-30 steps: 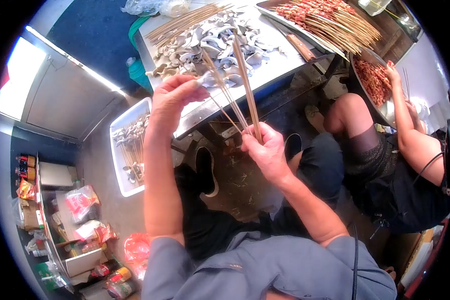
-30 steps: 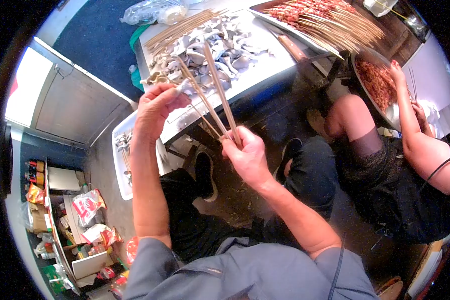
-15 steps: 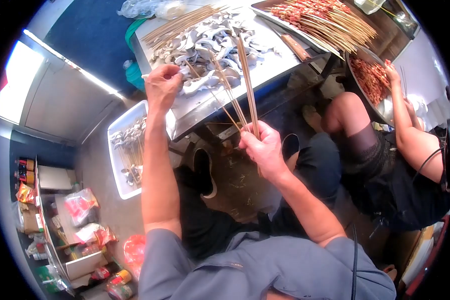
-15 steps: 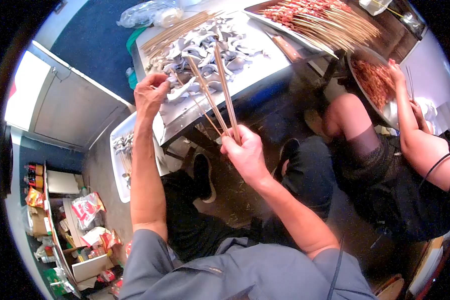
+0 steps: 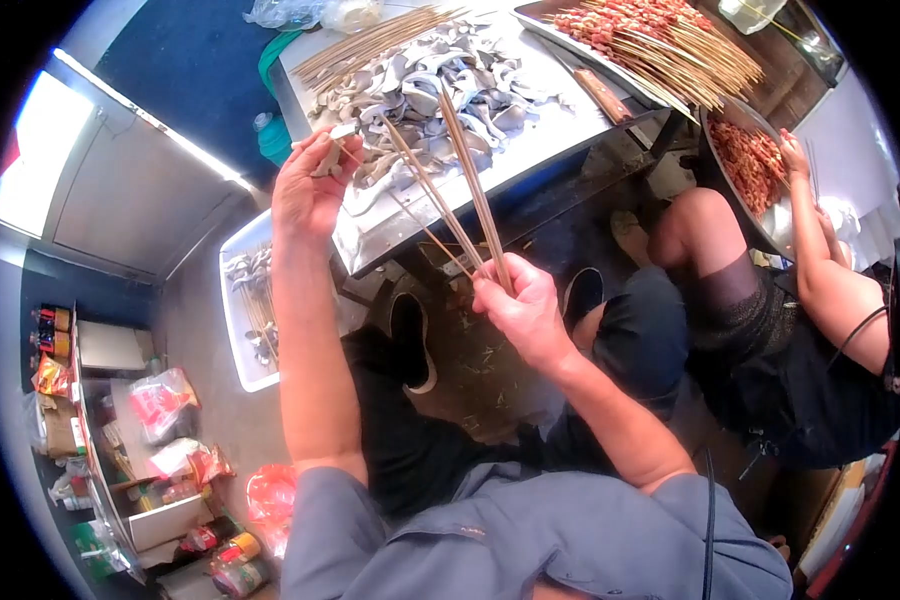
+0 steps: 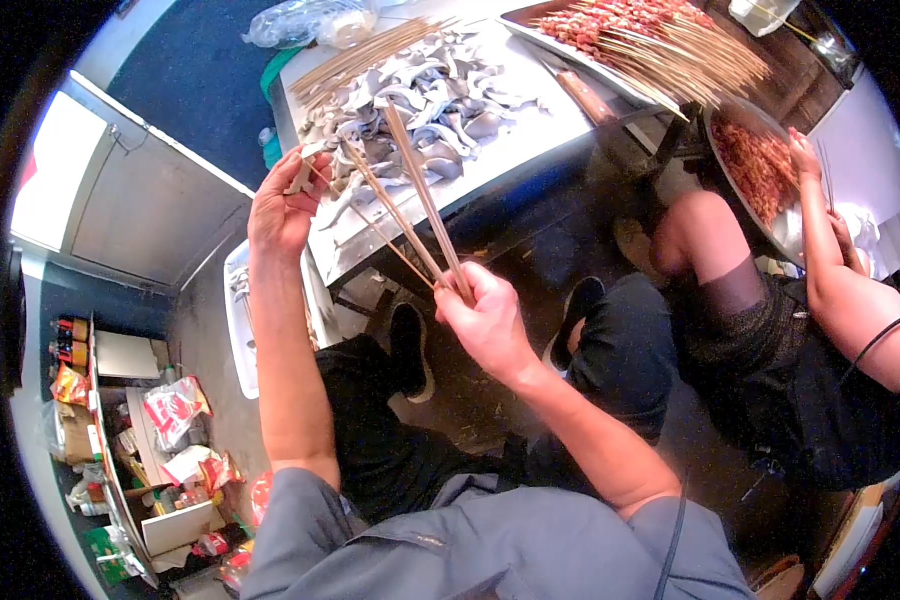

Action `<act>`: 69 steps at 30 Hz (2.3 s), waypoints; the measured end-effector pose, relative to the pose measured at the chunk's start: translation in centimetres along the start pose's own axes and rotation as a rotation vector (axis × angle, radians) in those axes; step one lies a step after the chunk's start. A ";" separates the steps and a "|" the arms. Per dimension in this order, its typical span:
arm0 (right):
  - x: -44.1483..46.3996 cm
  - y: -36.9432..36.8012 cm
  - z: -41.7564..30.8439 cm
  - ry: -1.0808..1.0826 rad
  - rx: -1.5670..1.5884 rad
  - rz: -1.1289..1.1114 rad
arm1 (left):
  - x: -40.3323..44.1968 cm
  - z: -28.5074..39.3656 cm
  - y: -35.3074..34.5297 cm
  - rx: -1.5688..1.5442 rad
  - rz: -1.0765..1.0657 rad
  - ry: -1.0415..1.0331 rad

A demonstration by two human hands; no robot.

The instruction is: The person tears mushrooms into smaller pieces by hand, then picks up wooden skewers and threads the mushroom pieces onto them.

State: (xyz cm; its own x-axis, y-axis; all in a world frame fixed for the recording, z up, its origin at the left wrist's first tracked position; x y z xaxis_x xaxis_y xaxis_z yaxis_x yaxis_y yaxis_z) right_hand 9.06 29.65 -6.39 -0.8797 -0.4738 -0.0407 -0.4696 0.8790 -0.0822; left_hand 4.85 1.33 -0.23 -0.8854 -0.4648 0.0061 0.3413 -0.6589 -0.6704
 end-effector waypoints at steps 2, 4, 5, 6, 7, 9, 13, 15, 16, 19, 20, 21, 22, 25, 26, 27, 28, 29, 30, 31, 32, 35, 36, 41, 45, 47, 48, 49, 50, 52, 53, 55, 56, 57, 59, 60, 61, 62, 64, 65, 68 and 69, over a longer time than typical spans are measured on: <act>0.0 0.0 -0.1 0.006 -0.005 0.000 | -0.2 0.0 -0.1 -0.026 0.008 0.018; 0.0 0.0 0.0 0.012 -0.011 -0.002 | -0.2 0.1 0.0 -0.067 -0.007 -0.007; 0.0 0.0 0.2 0.011 -0.021 0.001 | -0.2 0.1 0.1 -0.068 -0.007 -0.009; 0.0 -0.1 0.3 0.010 -0.031 0.005 | -0.3 0.1 0.1 -0.056 -0.012 -0.016; 0.0 -0.1 0.3 0.011 -0.033 0.003 | -0.4 0.1 0.1 -0.045 -0.018 -0.025; 0.0 -0.1 0.4 0.003 -0.005 0.024 | -0.5 0.1 0.0 -0.070 -0.018 -0.022; -0.1 -0.1 0.1 0.017 -0.018 0.042 | -1.3 0.1 -1.1 -0.123 0.048 -0.020; -0.2 -0.1 0.0 0.017 -0.015 0.046 | -1.2 -0.1 -0.7 -0.116 0.010 -0.034; -0.2 -0.2 -0.1 0.017 -0.016 0.046 | -1.1 -0.1 -0.5 -0.110 -0.028 -0.051; -0.4 -0.2 -0.2 0.032 -0.018 0.073 | -0.8 -0.2 0.0 0.003 -0.114 -0.047; -0.4 0.0 0.0 0.040 -0.022 0.081 | -1.0 -0.2 -0.3 0.003 -0.114 -0.048; -0.4 0.1 0.1 0.048 -0.025 0.090 | -1.2 -0.4 -0.5 0.023 -0.103 -0.043; -0.4 0.2 0.2 0.048 -0.025 0.091 | -1.5 -0.6 -0.7 0.044 -0.093 -0.039; -0.5 0.4 0.3 0.045 -0.027 0.105 | -2.2 -1.4 -1.4 0.194 -0.133 -0.014; -0.4 0.5 0.2 0.039 -0.016 0.118 | -2.6 -1.8 -1.9 0.287 -0.170 -0.003; -0.4 0.6 0.2 0.032 -0.005 0.132 | -3.1 -2.5 -2.7 0.258 -0.210 0.073; -0.3 0.6 0.1 0.031 -0.006 0.133 | -3.1 -2.5 -2.8 0.257 -0.211 0.074; -0.3 0.7 0.1 0.046 -0.004 0.144 | -3.1 -2.4 -3.1 0.267 -0.223 0.038; -0.2 0.9 0.0 0.061 -0.003 0.156 | -3.2 -2.3 -3.5 0.277 -0.236 0.003; -0.1 1.0 -0.1 0.060 -0.003 0.160 | -3.3 -1.9 -3.7 0.377 -0.174 -0.054; 0.0 1.3 -0.2 0.050 0.038 0.181 | -3.5 -1.4 -4.2 0.477 -0.113 -0.111; 0.3 2.0 -0.3 -0.013 0.193 0.197 | -1.6 -1.9 -1.9 0.943 -0.101 -0.340; 0.3 2.2 -0.7 -0.079 0.295 0.189 | -1.6 -2.1 -1.9 1.154 -0.121 -0.404; 0.4 2.5 0.0 -0.134 0.360 0.179 | -1.0 -2.8 -2.1 1.574 -0.175 -0.601; 0.1 2.2 0.2 -0.135 0.326 0.132 | -1.1 -1.8 -2.1 1.196 -0.069 -0.441; -0.1 2.0 0.0 -0.128 0.282 0.107 | -1.1 -1.2 -1.5 0.972 -0.062 -0.350; -0.2 1.9 -0.1 -0.128 0.284 0.102 | -1.1 -1.0 -1.2 0.746 -0.054 -0.260; -0.2 1.7 -0.2 -0.130 0.263 0.078 | -1.2 -1.0 -1.0 0.628 -0.040 -0.206; -0.3 1.5 -0.2 -0.133 0.241 0.055 | -1.3 -0.8 -0.8 0.629 -0.035 -0.208; -0.6 1.1 -0.2 -0.109 0.191 0.035 | -1.2 -0.8 -0.5 0.345 -0.029 -0.104; -0.7 0.9 -0.2 -0.084 0.141 0.017 | -0.9 -0.7 -0.2 0.254 -0.043 -0.049; -0.7 0.7 0.0 -0.079 0.136 0.011 | -0.4 -0.8 0.6 0.161 -0.032 0.003; -0.8 0.6 0.1 -0.074 0.133 0.005 | -0.3 -0.8 0.6 0.068 -0.021 0.054; -0.8 0.6 0.1 -0.074 0.132 0.004 | -0.3 -0.7 0.7 0.067 -0.020 0.053; -0.8 0.7 0.1 -0.057 0.081 0.014 | -0.4 -0.5 0.8 0.025 -0.004 0.083; -0.8 0.6 0.0 -0.058 0.080 0.010 | -0.5 -0.5 0.7 0.024 -0.001 0.081; -0.9 0.6 -0.1 -0.057 0.075 0.016 | -0.6 -0.5 0.8 0.040 0.032 0.063; -0.9 0.6 -0.1 -0.056 0.069 0.023 | -0.7 -0.4 0.7 0.056 0.065 0.044; -0.9 0.4 0.2 -0.045 0.076 0.013 | -1.0 -0.3 0.3 0.063 0.044 0.042; -0.9 0.4 0.3 -0.034 0.082 0.007 | -1.0 -0.3 0.1 0.070 0.021 0.041; -0.8 0.3 0.5 -0.041 0.076 0.011 | -1.2 -0.2 -0.4 0.125 -0.044 0.054; -0.8 0.4 0.5 -0.040 0.075 0.012 | -1.3 -0.1 -0.5 0.124 -0.044 0.054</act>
State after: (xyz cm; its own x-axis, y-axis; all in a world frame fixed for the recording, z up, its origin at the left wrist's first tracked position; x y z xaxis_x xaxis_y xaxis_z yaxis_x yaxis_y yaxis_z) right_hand 9.65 30.33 -6.90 -0.8806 -0.4667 -0.0818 -0.4511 0.8787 -0.1560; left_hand 5.79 2.36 0.01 -0.9150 -0.4034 -0.0081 0.3348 -0.7478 -0.5733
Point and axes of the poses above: each hand's wrist, its own x-axis towards the middle knuckle, its own y-axis out of the back of the hand, z = x × y, the point moved 2 cm from there along x, towards the middle knuckle, and after that the axes turned 6 degrees about -x, right-handed, at the moved point
